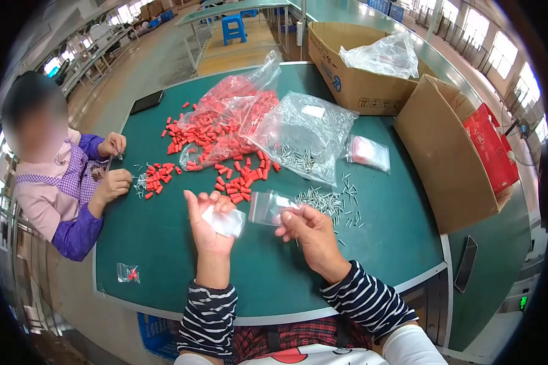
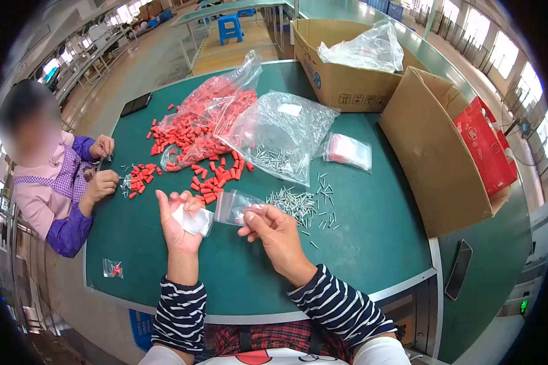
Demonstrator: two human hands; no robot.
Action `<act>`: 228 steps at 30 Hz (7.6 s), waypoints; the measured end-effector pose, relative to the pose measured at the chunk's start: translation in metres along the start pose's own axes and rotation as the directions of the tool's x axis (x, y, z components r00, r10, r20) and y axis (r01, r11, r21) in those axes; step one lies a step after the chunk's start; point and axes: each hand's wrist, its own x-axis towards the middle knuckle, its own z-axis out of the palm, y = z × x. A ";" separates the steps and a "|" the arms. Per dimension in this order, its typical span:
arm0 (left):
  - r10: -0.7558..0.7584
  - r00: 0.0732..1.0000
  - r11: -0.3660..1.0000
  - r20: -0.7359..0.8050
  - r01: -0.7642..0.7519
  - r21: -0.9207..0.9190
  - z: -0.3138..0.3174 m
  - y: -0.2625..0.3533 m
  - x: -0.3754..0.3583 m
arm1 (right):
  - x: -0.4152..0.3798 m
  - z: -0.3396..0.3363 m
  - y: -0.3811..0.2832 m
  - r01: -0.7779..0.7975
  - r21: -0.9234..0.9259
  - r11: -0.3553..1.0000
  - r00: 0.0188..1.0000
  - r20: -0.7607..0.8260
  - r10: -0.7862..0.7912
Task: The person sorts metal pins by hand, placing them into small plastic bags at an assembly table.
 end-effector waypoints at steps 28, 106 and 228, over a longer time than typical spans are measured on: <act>0.015 0.994 0.915 0.105 -0.056 0.400 0.017 -0.055 -0.027 | -0.013 0.020 0.012 -0.118 0.002 0.993 0.993 -0.008 0.118; -0.151 0.933 0.043 0.327 -0.324 0.945 0.029 -0.028 -0.047 | -0.010 -0.006 -0.022 0.620 -0.780 0.087 0.655 0.453 -0.605; -0.348 0.732 -0.008 0.586 -0.627 0.779 0.013 -0.006 -0.071 | 0.068 0.020 -0.014 0.581 -0.790 0.194 0.799 0.509 -0.320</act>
